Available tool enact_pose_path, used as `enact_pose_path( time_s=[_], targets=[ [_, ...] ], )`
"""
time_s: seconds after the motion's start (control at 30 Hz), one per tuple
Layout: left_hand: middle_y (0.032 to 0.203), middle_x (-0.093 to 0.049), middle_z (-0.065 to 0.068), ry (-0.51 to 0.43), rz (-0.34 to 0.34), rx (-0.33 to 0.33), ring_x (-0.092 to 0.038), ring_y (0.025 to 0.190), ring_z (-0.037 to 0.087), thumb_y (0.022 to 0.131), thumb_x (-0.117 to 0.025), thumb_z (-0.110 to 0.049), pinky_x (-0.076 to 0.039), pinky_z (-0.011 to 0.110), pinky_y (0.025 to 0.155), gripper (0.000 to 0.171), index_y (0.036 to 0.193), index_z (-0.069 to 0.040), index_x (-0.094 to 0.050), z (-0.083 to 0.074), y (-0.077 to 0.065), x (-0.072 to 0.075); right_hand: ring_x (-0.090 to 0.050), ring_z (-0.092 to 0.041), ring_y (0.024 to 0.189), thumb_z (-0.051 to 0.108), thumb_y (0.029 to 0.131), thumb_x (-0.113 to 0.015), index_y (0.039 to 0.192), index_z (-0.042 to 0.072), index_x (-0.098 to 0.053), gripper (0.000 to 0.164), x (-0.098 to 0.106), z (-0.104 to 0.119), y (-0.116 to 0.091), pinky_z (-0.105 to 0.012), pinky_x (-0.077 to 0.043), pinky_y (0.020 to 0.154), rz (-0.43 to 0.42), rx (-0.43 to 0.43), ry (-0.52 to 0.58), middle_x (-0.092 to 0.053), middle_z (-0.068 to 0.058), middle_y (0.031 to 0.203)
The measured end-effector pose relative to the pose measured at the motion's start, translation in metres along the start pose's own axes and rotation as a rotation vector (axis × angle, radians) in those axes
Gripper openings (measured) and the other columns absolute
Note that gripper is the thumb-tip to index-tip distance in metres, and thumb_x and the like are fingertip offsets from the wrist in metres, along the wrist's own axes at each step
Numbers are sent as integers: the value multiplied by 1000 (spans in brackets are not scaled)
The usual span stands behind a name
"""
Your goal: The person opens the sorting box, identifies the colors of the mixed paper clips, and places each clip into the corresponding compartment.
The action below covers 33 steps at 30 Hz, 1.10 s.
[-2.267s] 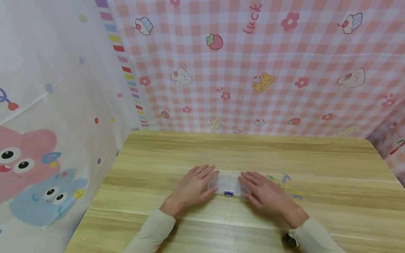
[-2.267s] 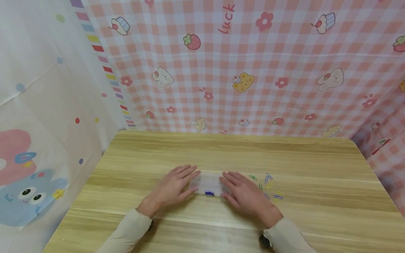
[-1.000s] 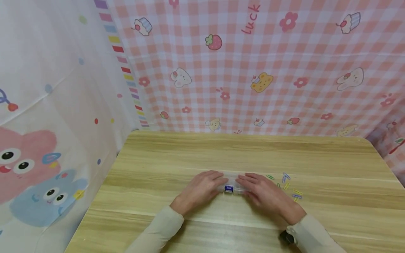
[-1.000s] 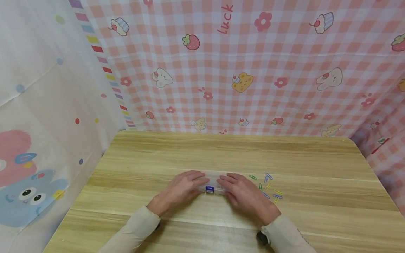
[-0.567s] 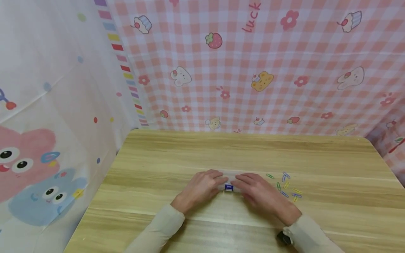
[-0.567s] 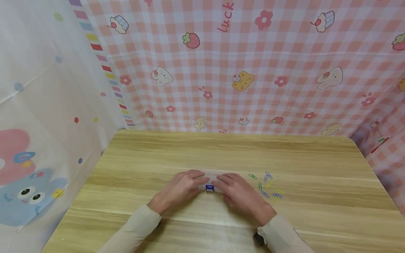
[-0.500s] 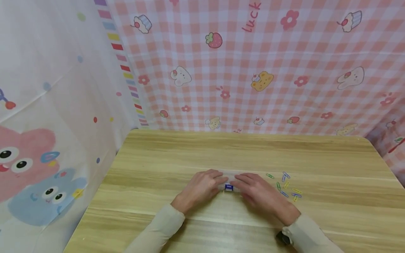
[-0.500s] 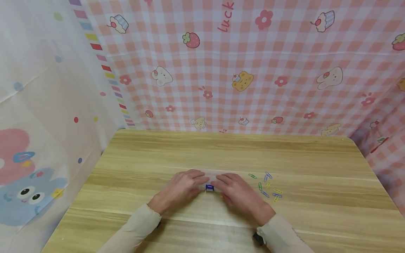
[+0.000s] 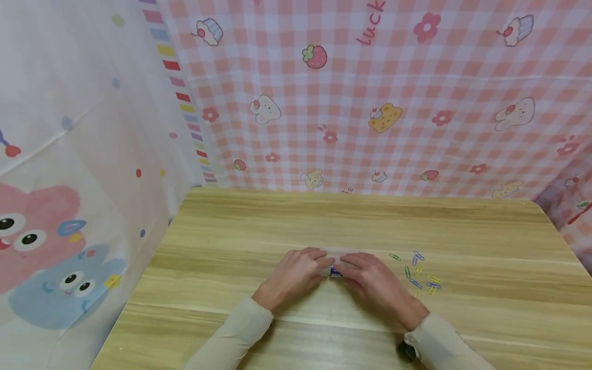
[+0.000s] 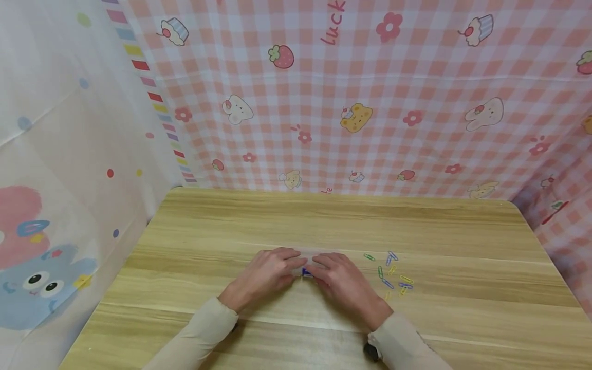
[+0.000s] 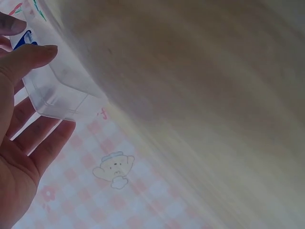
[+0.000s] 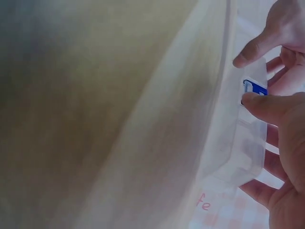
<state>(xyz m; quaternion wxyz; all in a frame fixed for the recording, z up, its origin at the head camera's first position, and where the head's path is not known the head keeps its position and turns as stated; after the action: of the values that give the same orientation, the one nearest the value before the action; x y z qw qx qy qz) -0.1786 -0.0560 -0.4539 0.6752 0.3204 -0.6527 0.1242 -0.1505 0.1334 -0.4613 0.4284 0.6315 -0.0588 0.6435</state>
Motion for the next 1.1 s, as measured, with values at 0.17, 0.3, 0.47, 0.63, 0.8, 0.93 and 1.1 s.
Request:
enact_pose_path(
  time_s=[0.17, 0.3, 0.47, 0.63, 0.8, 0.93, 1.1],
  targets=[
    [119, -70, 2, 3, -9, -15, -67, 108, 19, 85, -77, -18, -59, 34, 84, 40, 125, -19, -70, 0, 2, 0, -68, -26, 107, 6, 77, -84, 114, 9, -75, 38, 0, -2, 2, -48, -54, 95, -49, -12, 55, -72, -9, 115],
    [117, -71, 1, 7, -17, -24, -68, 106, 19, 84, -77, -17, -60, 33, 83, 40, 123, -20, -70, -1, 4, 0, -69, -27, 108, 6, 77, -83, 114, 9, -75, 38, -1, -3, 2, -51, -53, 97, -55, -24, 70, -73, -8, 116],
    [108, -73, 0, 26, -39, -45, -71, 97, 18, 80, -77, -15, -60, 33, 77, 40, 120, -20, -73, -1, 6, 0, -70, -28, 107, 6, 80, -81, 111, 9, -76, 31, -3, -5, 2, -50, -53, 97, -79, -25, 65, -73, -6, 114],
    [108, -74, 1, 37, -42, -51, -72, 95, 19, 79, -77, -15, -61, 33, 75, 39, 118, -20, -74, -1, 7, 1, -72, -29, 102, 6, 78, -80, 106, 9, -78, 28, -5, -6, 1, -51, -55, 93, -136, -6, 63, -75, -4, 110],
    [106, -74, -1, 48, -29, -50, -72, 88, 17, 79, -76, -16, -60, 31, 69, 39, 118, -21, -74, -2, 7, 0, -73, -29, 98, 6, 76, -81, 103, 9, -79, 28, -6, -6, 1, -51, -56, 90, -171, -4, 69, -76, -4, 105],
    [107, -75, 0, 34, -40, -38, -72, 87, 17, 78, -76, -13, -60, 30, 67, 40, 117, -20, -75, -2, 8, 0, -73, -28, 97, 4, 75, -81, 97, 11, -81, 23, -6, -5, 0, -53, -56, 89, -186, 15, 72, -76, -4, 106],
    [107, -75, 2, 12, -59, -27, -73, 84, 16, 76, -76, -12, -59, 29, 66, 37, 113, -18, -76, -1, 9, 1, -73, -26, 100, 3, 75, -81, 97, 11, -80, 24, -4, -4, 0, -53, -55, 92, -172, 20, 86, -75, -4, 109]
  ],
)
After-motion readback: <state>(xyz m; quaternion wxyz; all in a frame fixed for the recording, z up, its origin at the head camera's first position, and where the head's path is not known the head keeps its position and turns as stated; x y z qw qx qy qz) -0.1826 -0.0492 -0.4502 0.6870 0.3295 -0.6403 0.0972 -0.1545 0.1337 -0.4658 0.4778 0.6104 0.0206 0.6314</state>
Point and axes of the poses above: each hand's wrist, its own y-axis towards the middle knuckle, its own x-axis out of the back of the hand, z = x × y, the point moved 3 cm from there along y, towards the middle knuckle
